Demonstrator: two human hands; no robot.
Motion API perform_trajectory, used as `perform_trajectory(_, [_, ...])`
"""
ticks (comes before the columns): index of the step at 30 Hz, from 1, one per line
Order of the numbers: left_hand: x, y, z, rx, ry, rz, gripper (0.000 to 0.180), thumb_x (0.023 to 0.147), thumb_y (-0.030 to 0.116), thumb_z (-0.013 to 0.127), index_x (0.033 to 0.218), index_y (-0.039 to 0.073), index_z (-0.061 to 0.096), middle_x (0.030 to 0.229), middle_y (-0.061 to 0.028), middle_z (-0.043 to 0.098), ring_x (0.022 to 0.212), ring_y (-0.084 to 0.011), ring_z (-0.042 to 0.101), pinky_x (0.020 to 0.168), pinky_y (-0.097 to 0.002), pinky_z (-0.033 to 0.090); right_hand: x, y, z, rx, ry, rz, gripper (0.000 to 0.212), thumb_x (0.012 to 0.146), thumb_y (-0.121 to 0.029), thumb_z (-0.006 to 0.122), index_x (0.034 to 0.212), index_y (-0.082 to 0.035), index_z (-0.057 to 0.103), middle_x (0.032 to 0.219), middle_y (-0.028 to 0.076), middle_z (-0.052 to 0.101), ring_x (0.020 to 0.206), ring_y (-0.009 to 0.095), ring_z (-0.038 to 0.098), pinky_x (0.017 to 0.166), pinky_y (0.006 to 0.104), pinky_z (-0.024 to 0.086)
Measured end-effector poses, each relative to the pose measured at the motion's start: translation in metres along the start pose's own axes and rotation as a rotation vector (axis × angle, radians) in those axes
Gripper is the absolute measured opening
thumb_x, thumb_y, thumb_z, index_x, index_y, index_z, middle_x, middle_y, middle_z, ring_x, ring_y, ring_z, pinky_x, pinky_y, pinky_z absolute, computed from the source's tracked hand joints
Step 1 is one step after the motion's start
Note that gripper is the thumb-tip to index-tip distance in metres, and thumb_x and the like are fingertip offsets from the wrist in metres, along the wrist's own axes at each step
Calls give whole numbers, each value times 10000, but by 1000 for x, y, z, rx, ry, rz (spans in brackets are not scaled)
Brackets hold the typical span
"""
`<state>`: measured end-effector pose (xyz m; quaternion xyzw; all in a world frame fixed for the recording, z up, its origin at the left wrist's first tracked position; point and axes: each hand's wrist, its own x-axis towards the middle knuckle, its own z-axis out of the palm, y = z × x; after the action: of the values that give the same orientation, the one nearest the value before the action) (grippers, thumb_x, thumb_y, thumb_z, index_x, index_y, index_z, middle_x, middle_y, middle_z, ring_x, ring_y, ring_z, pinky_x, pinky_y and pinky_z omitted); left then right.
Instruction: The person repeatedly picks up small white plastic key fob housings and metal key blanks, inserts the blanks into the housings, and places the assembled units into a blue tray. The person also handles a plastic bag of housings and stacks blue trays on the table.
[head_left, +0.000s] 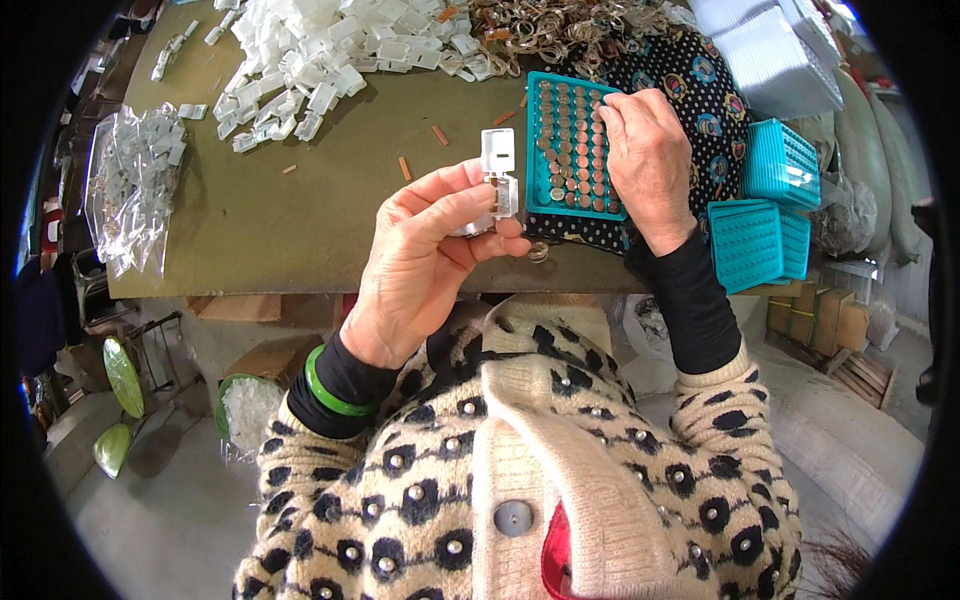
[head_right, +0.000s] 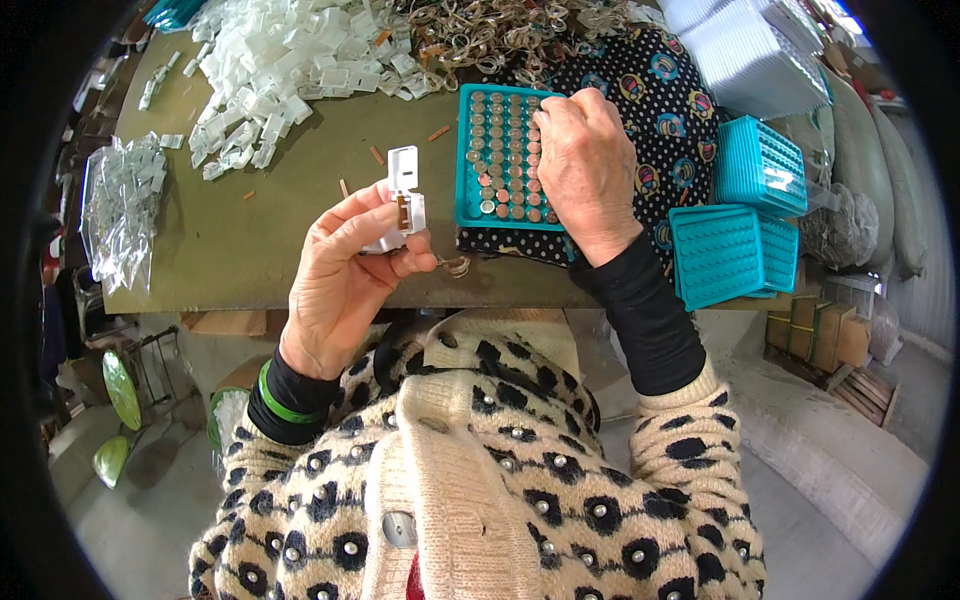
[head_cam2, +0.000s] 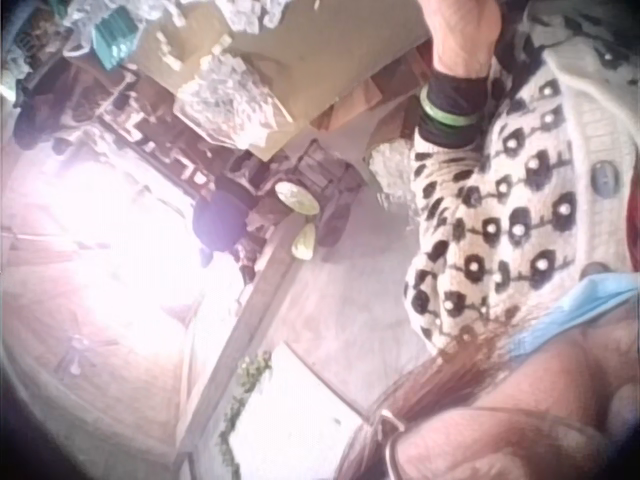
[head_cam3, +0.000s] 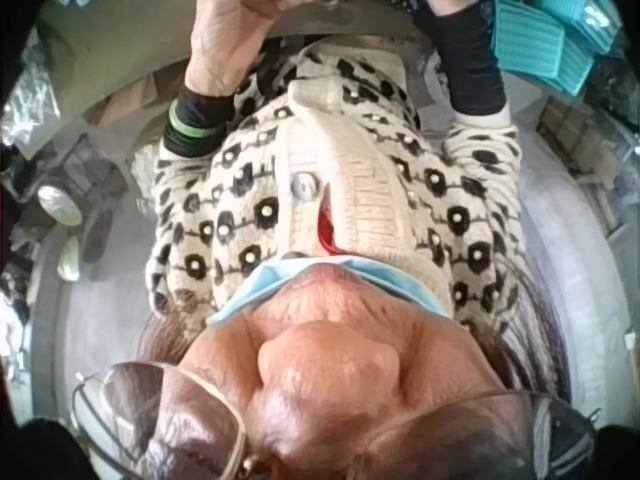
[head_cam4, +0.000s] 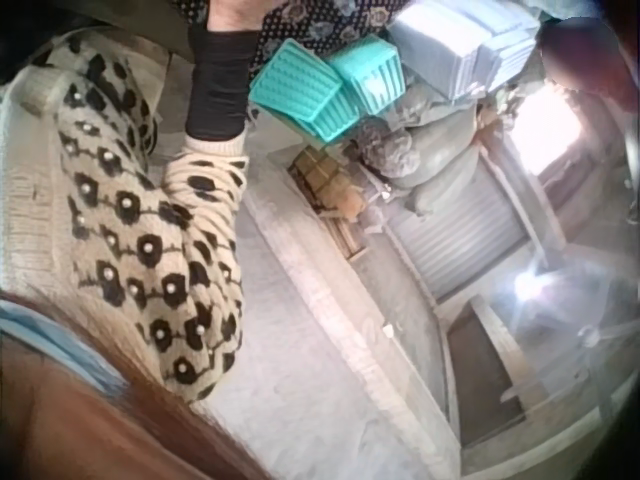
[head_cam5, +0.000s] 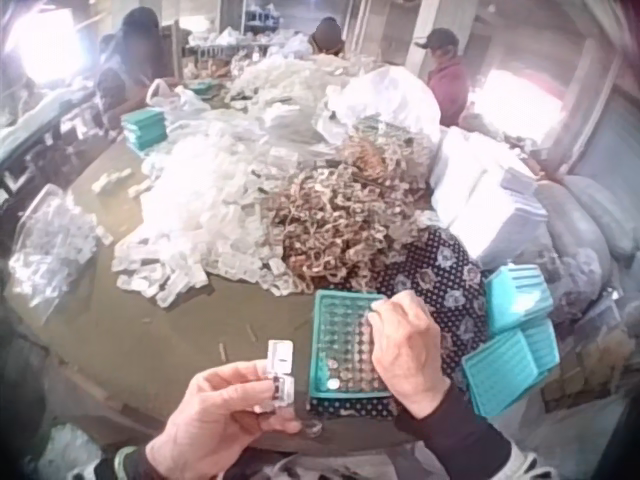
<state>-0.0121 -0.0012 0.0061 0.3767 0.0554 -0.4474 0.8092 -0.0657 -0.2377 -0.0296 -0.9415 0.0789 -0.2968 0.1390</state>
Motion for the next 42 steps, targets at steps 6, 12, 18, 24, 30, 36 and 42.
perform_trajectory(6, [3,1,2,63,22,-7,151,873,7,633,1024,1,636,881,-81,653,709,-147,595,637,-316,549,4,9,-5,138,-154,49,51,893,-22,634,909,21,613,860,118,616,737,262,629,658,344,506])
perform_trajectory(12, [-1,-1,7,45,42,-24,106,868,-2,625,971,20,621,848,-78,631,677,-136,543,563,-284,456,3,11,-7,201,-196,66,131,859,-49,659,885,-16,535,833,109,583,818,300,597,731,403,493])
perform_trajectory(18, [-3,-1,4,23,14,-23,136,802,-44,573,898,50,592,807,-73,593,649,-143,496,532,-270,392,7,10,-17,367,-117,171,62,845,7,660,903,16,641,835,117,640,696,238,643,622,331,512])
perform_trajectory(24, [-4,-4,2,54,12,-35,184,739,-73,532,855,64,573,769,-69,560,627,-150,467,518,-269,372,-1,12,-30,402,-210,208,144,911,-6,631,1042,27,681,896,64,660,737,110,618,667,247,493])
perform_trajectory(30, [-3,-8,1,34,34,-17,175,797,-60,593,938,41,608,840,-85,622,663,-161,547,570,-295,471,-6,17,-22,225,-231,-7,167,904,32,599,1053,37,675,908,119,626,773,238,641,686,311,504])
perform_trajectory(36, [-5,-5,1,37,2,11,281,871,-32,640,1152,-19,627,1004,-130,694,845,-212,703,775,-371,615,-4,19,-26,141,-281,-76,152,851,65,597,989,42,654,899,163,599,793,319,649,708,383,540])
perform_trajectory(42, [-10,0,3,73,-25,48,303,869,-48,672,1167,-51,621,1024,-143,693,875,-249,725,764,-344,625,3,20,-30,81,-344,-105,102,847,47,607,938,35,652,893,162,618,794,333,650,701,388,547])
